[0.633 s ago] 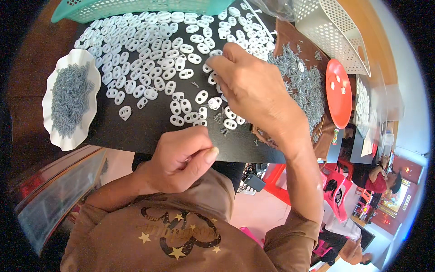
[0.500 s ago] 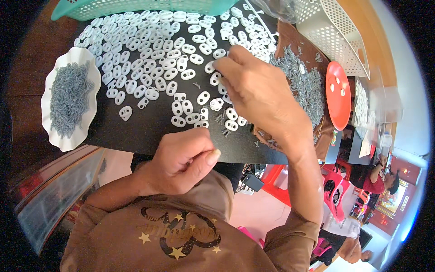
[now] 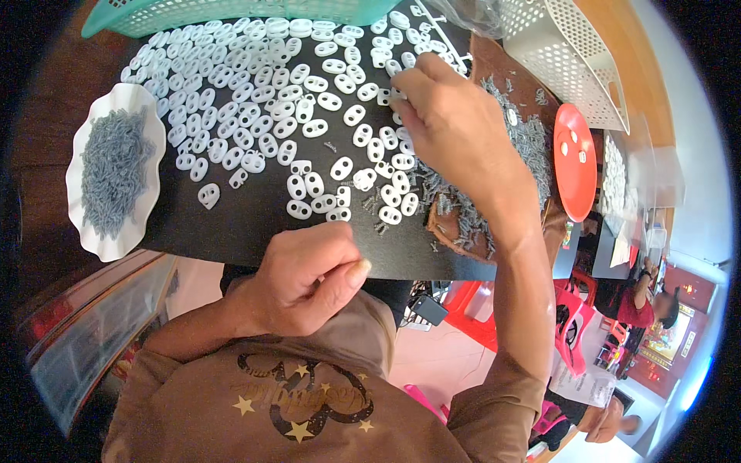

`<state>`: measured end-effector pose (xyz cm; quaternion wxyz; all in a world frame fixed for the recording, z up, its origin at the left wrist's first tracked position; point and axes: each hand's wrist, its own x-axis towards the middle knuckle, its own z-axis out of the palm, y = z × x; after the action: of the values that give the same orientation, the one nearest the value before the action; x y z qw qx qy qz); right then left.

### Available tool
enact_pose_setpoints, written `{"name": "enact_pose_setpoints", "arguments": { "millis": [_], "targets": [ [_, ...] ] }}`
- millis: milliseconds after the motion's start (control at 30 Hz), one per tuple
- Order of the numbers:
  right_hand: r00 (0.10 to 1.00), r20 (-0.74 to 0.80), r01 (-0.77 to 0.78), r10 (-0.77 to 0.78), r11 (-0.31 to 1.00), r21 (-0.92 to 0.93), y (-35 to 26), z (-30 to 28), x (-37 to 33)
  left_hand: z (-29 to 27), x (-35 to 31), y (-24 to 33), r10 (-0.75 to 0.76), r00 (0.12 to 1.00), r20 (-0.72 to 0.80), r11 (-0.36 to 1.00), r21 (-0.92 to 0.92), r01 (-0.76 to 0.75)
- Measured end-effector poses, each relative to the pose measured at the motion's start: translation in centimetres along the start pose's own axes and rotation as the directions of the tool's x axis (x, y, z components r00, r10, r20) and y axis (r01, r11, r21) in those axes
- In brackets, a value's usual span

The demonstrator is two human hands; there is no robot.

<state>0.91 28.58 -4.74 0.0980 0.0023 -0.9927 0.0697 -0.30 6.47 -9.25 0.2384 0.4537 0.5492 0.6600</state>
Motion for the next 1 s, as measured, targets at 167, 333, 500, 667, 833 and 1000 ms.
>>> {"name": "enact_pose_setpoints", "arguments": {
  "millis": [167, 333, 500, 667, 833, 1000],
  "targets": [
    [0.998, 0.062, 0.015, -0.009, 0.995, -0.1, -0.6, 0.2, 0.4, -0.1, 0.1, 0.1, -0.006, 1.0, 0.001, 1.0, 0.0, 0.006],
    [0.994, 0.089, 0.081, -0.062, 0.971, -0.225, -0.6, 0.5, 0.6, 0.0, 0.0, 0.1, 0.002, 1.0, -0.014, 1.0, 0.002, -0.002],
    [0.995, 0.05, 0.093, -0.084, 0.972, -0.216, -1.0, 0.3, 0.5, 0.1, -0.1, 0.2, -0.003, 1.0, -0.015, 1.0, 0.031, 0.003],
    [0.972, 0.023, 0.232, -0.232, 0.953, -0.195, -1.2, 0.9, 0.9, 0.2, -0.3, 0.1, -0.017, 1.0, -0.021, 1.0, 0.019, 0.018],
    [0.978, -0.125, 0.17, -0.169, 0.985, -0.002, -1.0, 0.2, -0.4, 0.5, -0.3, 0.4, -0.109, 0.994, -0.033, 0.994, -0.022, 0.108],
    [0.983, 0.179, -0.157, 0.032, 0.645, 0.748, -5.6, -4.5, -4.3, 0.4, -0.5, 0.5, -0.327, 0.938, -0.118, 0.884, -0.39, 0.259]
  ]
}}
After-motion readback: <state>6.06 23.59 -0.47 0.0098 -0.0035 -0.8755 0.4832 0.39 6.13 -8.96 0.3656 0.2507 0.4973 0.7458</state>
